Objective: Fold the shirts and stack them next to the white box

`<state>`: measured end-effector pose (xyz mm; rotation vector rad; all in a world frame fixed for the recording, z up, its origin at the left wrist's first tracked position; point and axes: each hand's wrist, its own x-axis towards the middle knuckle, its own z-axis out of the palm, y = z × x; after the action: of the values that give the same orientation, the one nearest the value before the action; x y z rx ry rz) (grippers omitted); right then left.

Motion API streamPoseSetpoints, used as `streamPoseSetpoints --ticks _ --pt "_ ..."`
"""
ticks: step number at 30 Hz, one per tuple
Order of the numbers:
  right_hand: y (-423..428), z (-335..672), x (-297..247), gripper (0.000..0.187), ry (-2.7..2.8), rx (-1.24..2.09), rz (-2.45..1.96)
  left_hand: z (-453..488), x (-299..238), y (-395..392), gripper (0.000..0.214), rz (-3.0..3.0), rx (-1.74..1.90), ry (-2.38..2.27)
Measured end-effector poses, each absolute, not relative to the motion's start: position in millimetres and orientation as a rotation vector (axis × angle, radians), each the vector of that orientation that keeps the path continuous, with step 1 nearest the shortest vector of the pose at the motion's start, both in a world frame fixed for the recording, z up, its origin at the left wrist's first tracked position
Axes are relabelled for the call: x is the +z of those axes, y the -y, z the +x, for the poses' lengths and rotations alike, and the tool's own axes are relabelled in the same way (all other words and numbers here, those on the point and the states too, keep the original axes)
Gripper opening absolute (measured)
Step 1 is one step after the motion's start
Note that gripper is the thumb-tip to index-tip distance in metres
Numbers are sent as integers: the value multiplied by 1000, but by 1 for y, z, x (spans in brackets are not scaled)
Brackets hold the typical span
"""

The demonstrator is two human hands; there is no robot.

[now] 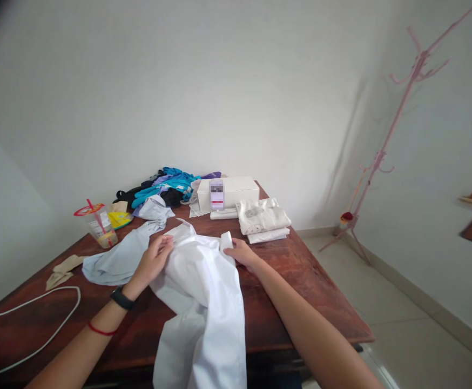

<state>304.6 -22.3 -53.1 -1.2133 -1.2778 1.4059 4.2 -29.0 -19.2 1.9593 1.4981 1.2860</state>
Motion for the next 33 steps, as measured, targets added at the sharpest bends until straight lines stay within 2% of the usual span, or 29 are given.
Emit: streamPoseSetpoints --ticks 6,16,26,33 --pt "12 308 -62 21 1111 1400 -1267 4 -47 33 36 2263 1074 -1355" --pt "13 312 -64 22 1001 1383 -1193 1 -44 39 28 2282 1058 -1315" --pt "12 315 -66 18 1009 1390 -1211 2 -43 42 28 2336 1051 -1306" --pt "12 317 -67 23 1015 1409 -1211 2 -43 43 26 2353 1043 -1308"
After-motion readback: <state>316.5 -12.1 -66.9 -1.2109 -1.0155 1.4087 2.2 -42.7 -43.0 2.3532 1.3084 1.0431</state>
